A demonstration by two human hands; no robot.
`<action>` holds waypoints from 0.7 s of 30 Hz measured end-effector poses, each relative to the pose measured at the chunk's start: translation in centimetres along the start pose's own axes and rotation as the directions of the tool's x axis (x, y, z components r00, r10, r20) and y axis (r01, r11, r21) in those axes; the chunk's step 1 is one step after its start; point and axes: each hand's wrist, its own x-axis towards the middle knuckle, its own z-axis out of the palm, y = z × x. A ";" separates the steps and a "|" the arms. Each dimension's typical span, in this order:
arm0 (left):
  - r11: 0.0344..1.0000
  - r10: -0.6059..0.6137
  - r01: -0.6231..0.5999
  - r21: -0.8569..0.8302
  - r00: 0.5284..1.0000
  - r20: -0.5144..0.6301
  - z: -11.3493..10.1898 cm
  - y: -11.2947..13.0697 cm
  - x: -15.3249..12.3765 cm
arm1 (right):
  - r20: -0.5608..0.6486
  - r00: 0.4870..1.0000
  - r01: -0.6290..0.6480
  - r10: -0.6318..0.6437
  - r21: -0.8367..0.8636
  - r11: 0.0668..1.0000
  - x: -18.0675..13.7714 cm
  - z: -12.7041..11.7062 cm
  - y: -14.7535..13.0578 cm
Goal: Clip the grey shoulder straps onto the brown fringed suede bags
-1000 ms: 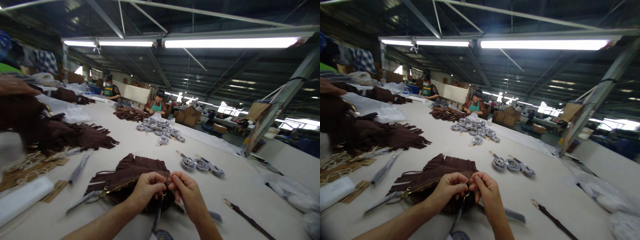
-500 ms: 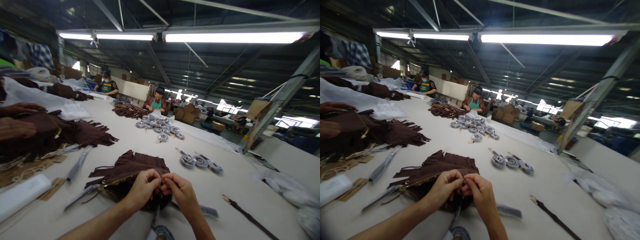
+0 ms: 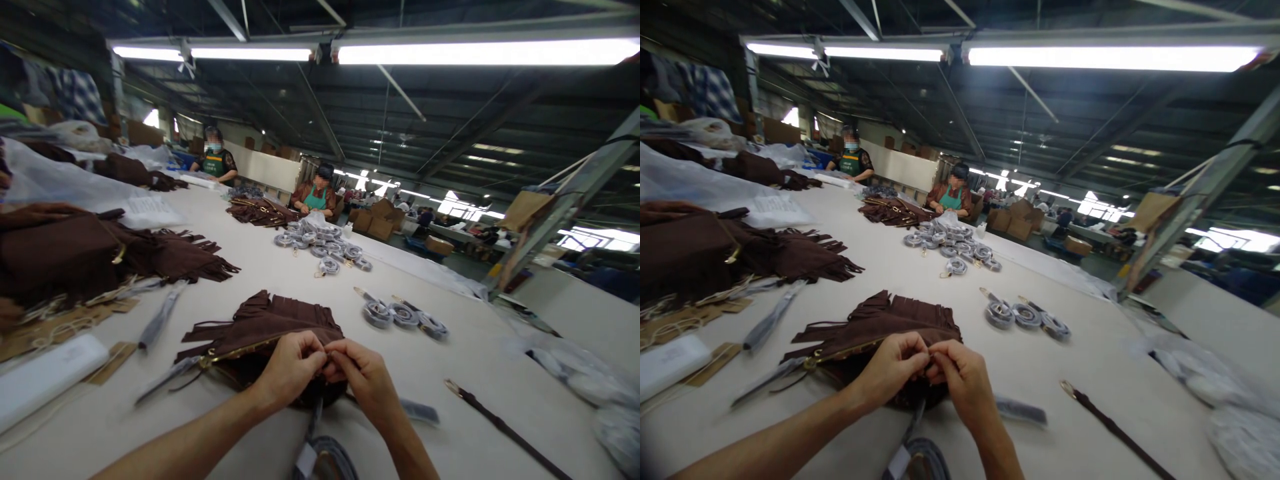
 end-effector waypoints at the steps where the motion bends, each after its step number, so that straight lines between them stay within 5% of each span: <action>1: 1.000 -0.003 0.003 0.000 1.000 -0.001 0.0 -0.1 0.0 | 0.009 1.000 0.027 -0.027 -0.046 0.999 0.0 0.0 0.0; 5: 1.000 -0.008 0.008 0.002 1.000 -0.001 0.0 -0.3 0.1 | 0.006 0.997 0.081 -0.081 -0.126 0.989 0.0 0.1 0.2; 13: 0.999 -0.007 0.006 0.043 1.000 0.020 -0.3 -0.2 0.2 | 0.002 0.996 -0.086 0.087 0.142 0.986 0.0 0.2 0.1; 21: 0.993 -0.015 0.013 0.117 1.000 0.010 -0.3 -0.3 0.3 | 0.037 0.998 -0.049 0.049 -0.014 0.999 -0.1 0.0 0.4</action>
